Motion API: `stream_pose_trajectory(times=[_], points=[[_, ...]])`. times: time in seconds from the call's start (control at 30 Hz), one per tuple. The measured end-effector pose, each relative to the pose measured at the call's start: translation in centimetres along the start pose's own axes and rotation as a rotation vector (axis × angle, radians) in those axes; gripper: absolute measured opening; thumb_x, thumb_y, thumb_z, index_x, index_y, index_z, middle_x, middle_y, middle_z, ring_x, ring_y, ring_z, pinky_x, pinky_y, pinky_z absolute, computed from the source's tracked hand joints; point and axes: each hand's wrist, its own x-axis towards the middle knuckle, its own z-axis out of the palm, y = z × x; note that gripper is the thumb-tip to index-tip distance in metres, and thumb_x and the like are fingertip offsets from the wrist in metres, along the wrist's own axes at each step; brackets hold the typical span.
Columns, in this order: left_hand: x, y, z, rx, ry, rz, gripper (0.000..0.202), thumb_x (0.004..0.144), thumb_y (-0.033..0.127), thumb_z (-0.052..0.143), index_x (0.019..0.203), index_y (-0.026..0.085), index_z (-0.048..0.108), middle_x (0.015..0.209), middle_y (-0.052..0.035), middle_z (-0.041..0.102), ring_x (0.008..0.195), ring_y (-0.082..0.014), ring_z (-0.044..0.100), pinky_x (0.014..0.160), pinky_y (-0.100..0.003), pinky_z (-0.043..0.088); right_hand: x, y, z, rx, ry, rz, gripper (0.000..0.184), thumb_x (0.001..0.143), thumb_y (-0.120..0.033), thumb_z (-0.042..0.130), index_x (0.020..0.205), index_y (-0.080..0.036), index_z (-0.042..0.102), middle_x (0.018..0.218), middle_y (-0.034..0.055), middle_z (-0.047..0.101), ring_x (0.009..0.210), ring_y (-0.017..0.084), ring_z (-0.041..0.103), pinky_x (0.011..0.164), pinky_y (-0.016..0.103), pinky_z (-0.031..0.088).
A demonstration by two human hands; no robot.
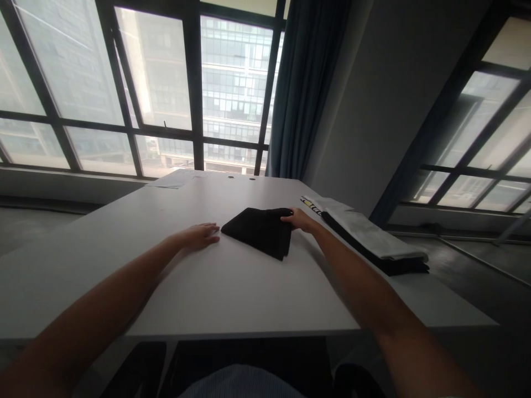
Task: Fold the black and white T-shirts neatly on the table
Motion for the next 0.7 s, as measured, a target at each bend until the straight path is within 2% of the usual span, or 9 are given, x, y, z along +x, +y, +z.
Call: stream_pose_trajectory(times=[0.1, 0.2, 0.3, 0.43, 0.5, 0.57, 0.63, 0.7], points=[[-0.2, 0.4, 0.0, 0.015, 0.007, -0.009, 0.076, 0.095, 0.068, 0.037, 0.153, 0.021, 0.045, 0.166, -0.0128, 0.033, 0.152, -0.031, 0.031, 0.124, -0.045, 0.025, 0.3, 0.7, -0.1, -0.059, 0.094, -0.04, 0.042, 0.074, -0.017, 0.083, 0.111, -0.013, 0.063, 0.09, 0.0082, 0.073, 0.07, 0.02, 0.068, 0.059, 0.034, 0.061], [-0.3, 0.6, 0.1, 0.045, -0.011, -0.026, 0.076, 0.096, 0.068, 0.033, 0.156, 0.022, 0.042, 0.167, -0.0112, 0.031, 0.154, -0.0293, 0.027, 0.124, -0.045, 0.023, 1.8, 1.1, -0.4, -0.131, 0.197, -0.153, 0.034, 0.075, -0.018, 0.079, 0.106, -0.015, 0.064, 0.095, 0.0078, 0.072, 0.078, 0.019, 0.067, 0.071, 0.035, 0.06], [-0.4, 0.6, 0.3, 0.068, -0.001, -0.029, 0.074, 0.097, 0.066, 0.031, 0.155, 0.022, 0.043, 0.166, -0.0098, 0.032, 0.154, -0.0275, 0.027, 0.124, -0.045, 0.023, 4.2, 1.2, -1.2, -0.155, 0.247, -0.295, 0.024, 0.076, -0.022, 0.074, 0.098, -0.016, 0.065, 0.097, 0.0058, 0.072, 0.087, 0.019, 0.066, 0.085, 0.035, 0.057], [-0.7, 0.8, 0.7, 0.067, 0.025, -0.036, 0.074, 0.097, 0.067, 0.03, 0.155, 0.022, 0.045, 0.166, -0.009, 0.034, 0.153, -0.028, 0.028, 0.124, -0.047, 0.022, 8.6, 0.3, -3.3, -0.099, 0.272, -0.408, 0.029, 0.073, -0.031, 0.076, 0.097, -0.017, 0.064, 0.094, 0.0043, 0.071, 0.085, 0.019, 0.065, 0.086, 0.037, 0.056], [-0.8, 0.9, 0.9, 0.065, 0.04, -0.037, 0.074, 0.097, 0.067, 0.028, 0.155, 0.023, 0.045, 0.165, -0.0086, 0.034, 0.153, -0.0285, 0.029, 0.125, -0.048, 0.022, 11.0, -0.8, -5.5, -0.096, 0.335, -0.469, 0.032, 0.071, -0.033, 0.078, 0.096, -0.017, 0.065, 0.094, 0.0042, 0.07, 0.085, 0.019, 0.064, 0.084, 0.037, 0.055], [-0.9, 0.9, 1.1, 0.055, 0.055, -0.041, 0.074, 0.097, 0.067, 0.028, 0.154, 0.024, 0.047, 0.165, -0.008, 0.035, 0.153, -0.0293, 0.029, 0.125, -0.049, 0.022, 13.1, -2.0, -8.9, -0.108, 0.444, -0.513, 0.034, 0.071, -0.033, 0.079, 0.097, -0.017, 0.065, 0.095, 0.0052, 0.07, 0.085, 0.019, 0.064, 0.083, 0.037, 0.055], [-0.9, 0.9, 1.3, 0.041, 0.07, -0.046, 0.073, 0.097, 0.068, 0.028, 0.154, 0.025, 0.048, 0.165, -0.0073, 0.036, 0.153, -0.0297, 0.031, 0.125, -0.05, 0.022, 14.7, -2.7, -13.2, -0.14, 0.592, -0.509, 0.036, 0.073, -0.03, 0.078, 0.103, -0.014, 0.066, 0.098, 0.0082, 0.07, 0.085, 0.019, 0.063, 0.081, 0.037, 0.054], [-0.9, 0.9, 1.4, 0.031, 0.081, -0.053, 0.072, 0.098, 0.068, 0.029, 0.153, 0.026, 0.049, 0.164, -0.0064, 0.037, 0.152, -0.0294, 0.032, 0.124, -0.05, 0.023, 15.4, -2.3, -17.9, -0.203, 0.781, -0.468, 0.041, 0.078, -0.03, 0.074, 0.112, -0.009, 0.066, 0.104, 0.0147, 0.069, 0.086, 0.018, 0.063, 0.079, 0.035, 0.052]])
